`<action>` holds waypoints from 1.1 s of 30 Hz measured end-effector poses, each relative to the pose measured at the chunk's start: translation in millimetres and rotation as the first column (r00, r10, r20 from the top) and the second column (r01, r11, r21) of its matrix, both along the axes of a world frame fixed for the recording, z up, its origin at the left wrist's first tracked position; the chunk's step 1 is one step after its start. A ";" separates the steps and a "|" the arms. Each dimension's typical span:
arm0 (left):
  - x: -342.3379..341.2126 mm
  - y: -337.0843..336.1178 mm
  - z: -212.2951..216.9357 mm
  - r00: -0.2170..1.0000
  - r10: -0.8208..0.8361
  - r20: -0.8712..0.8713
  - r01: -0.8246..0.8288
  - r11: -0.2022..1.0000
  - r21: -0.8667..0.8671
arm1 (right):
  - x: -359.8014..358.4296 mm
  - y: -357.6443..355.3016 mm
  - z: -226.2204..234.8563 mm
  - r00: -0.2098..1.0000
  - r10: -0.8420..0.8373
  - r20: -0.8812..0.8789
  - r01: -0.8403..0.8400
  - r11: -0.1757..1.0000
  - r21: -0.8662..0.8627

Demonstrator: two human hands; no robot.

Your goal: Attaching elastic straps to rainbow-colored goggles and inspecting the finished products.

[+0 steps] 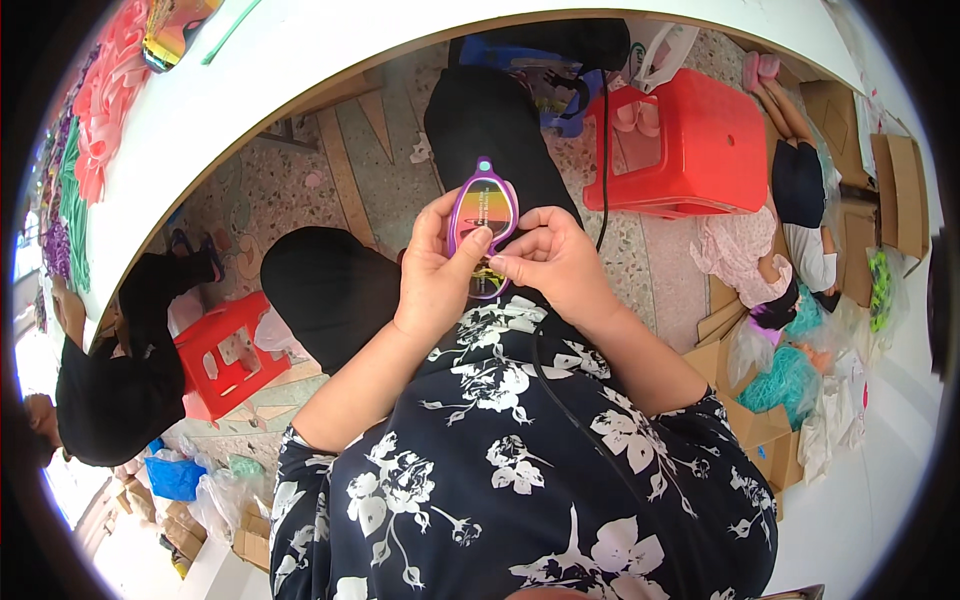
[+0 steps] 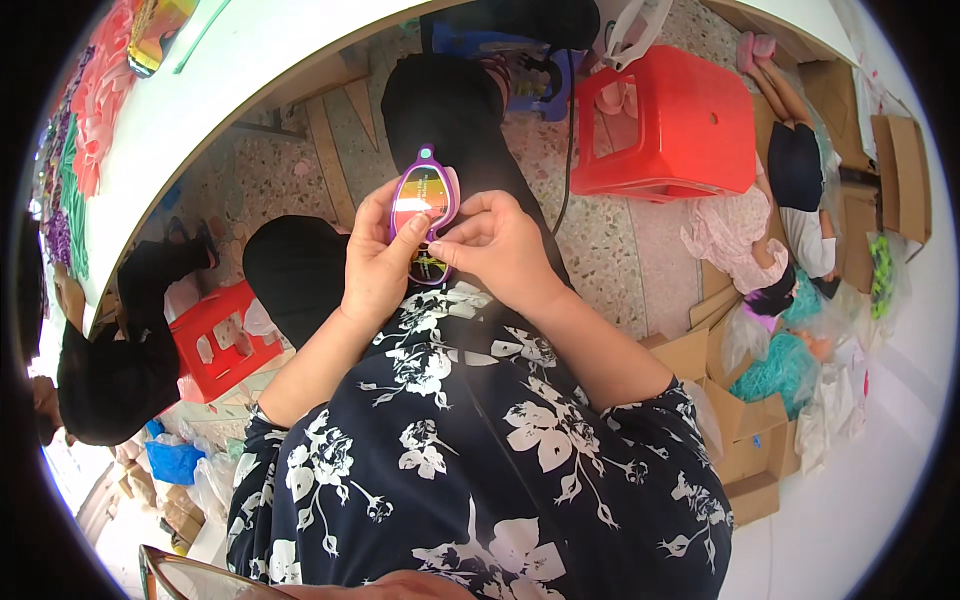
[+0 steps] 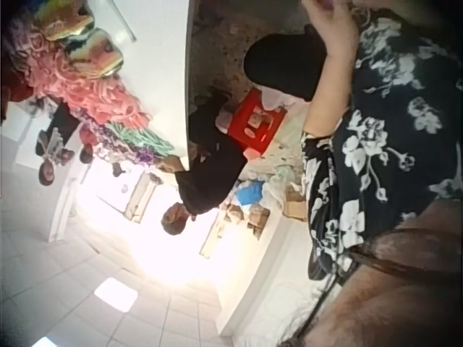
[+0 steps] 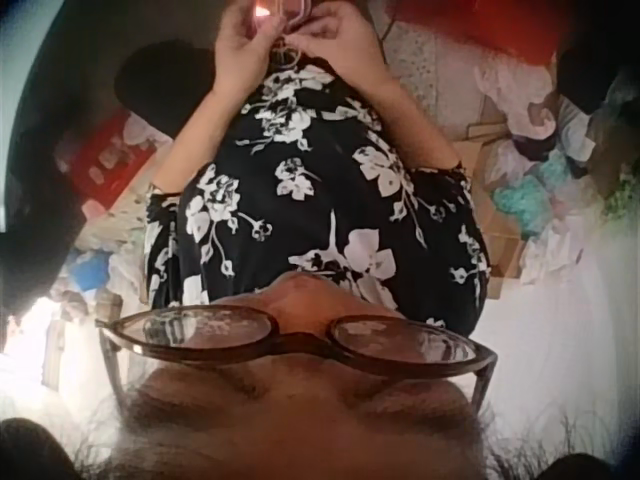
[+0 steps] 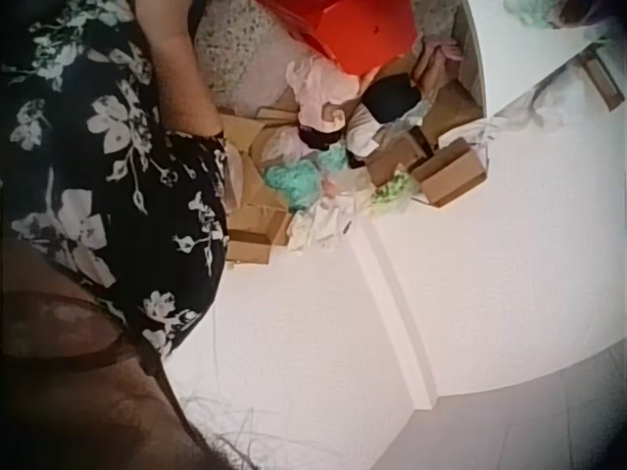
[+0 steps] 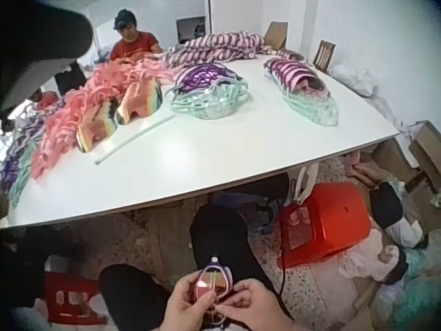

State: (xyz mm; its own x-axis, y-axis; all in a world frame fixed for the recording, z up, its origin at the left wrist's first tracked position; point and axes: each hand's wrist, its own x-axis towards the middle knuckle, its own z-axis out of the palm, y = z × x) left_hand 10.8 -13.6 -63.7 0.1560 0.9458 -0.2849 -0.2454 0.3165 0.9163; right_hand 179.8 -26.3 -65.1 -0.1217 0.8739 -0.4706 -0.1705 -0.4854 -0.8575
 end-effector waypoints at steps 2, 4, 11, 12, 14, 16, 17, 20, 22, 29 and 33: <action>0.6 -1.7 -0.4 1.000 0.006 -0.009 -0.006 1.000 0.012 | 3.2 3.4 1.2 0.998 0.039 -0.039 -0.040 0.999 -0.029; 1.1 -2.4 -2.8 1.000 0.008 -0.015 -0.007 1.000 0.028 | 5.0 6.7 2.1 0.990 0.091 -0.104 -0.096 0.995 -0.041; 1.4 -5.9 -4.6 0.998 0.026 0.052 -0.027 0.999 0.024 | -2.2 1.5 -2.9 0.966 0.048 -0.255 -0.055 0.998 -0.019; 1.1 -6.3 -5.2 0.996 0.028 0.081 -0.030 0.999 0.022 | -3.7 0.3 -3.4 0.958 0.043 -0.284 -0.045 0.999 0.000; -1.4 -7.3 -5.5 0.995 0.015 0.097 -0.014 1.000 -0.018 | -5.4 -2.7 -4.1 0.951 0.039 -0.306 -0.029 0.999 0.037; -2.7 -8.3 -6.9 0.993 0.008 0.117 -0.004 0.999 -0.040 | -6.7 -5.7 -6.6 0.957 0.043 -0.287 -0.019 0.996 0.084; -3.0 -8.9 -8.0 0.992 0.008 0.127 -0.003 0.999 -0.043 | -6.2 -6.0 -8.1 0.955 0.058 -0.290 -0.033 0.996 0.087; -4.2 -7.8 -8.5 0.996 -0.010 0.086 0.013 0.999 -0.036 | -6.7 -4.1 -7.0 0.966 0.084 -0.246 -0.058 0.992 0.109; -4.8 -6.3 -7.2 1.000 -0.011 0.025 0.011 1.000 -0.009 | -6.7 -4.0 -7.5 0.966 0.090 -0.241 -0.064 0.991 0.115; -4.1 1.1 11.2 0.933 -0.062 -0.354 0.120 0.982 0.144 | -7.1 -4.4 -1.8 0.970 0.124 -0.207 -0.099 0.987 0.127; -2.7 0.0 6.6 0.963 -0.050 -0.264 0.083 0.990 0.115 | -8.3 -4.8 -1.9 0.978 0.119 -0.172 -0.083 0.976 0.202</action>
